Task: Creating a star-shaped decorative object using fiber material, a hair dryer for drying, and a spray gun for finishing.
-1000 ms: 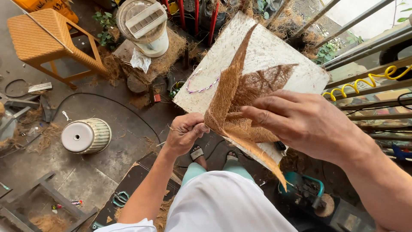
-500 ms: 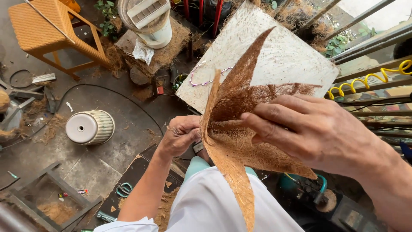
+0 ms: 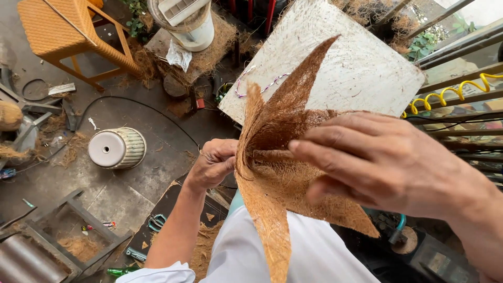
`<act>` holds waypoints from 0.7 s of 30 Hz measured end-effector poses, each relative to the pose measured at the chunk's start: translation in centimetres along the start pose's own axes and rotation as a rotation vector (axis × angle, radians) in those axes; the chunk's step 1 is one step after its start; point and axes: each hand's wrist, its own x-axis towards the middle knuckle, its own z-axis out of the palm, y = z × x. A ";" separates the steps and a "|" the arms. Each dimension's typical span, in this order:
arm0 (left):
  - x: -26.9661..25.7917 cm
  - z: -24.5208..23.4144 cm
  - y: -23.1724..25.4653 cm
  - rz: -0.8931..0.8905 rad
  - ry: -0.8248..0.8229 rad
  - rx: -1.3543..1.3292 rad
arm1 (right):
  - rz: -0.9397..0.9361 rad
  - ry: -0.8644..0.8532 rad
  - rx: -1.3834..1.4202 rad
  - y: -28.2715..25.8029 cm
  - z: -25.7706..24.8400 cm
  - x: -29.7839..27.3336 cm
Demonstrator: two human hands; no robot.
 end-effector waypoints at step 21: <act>0.5 0.7 2.9 -0.222 -0.111 0.032 | 0.370 -0.963 0.763 1.4 0.1 5.7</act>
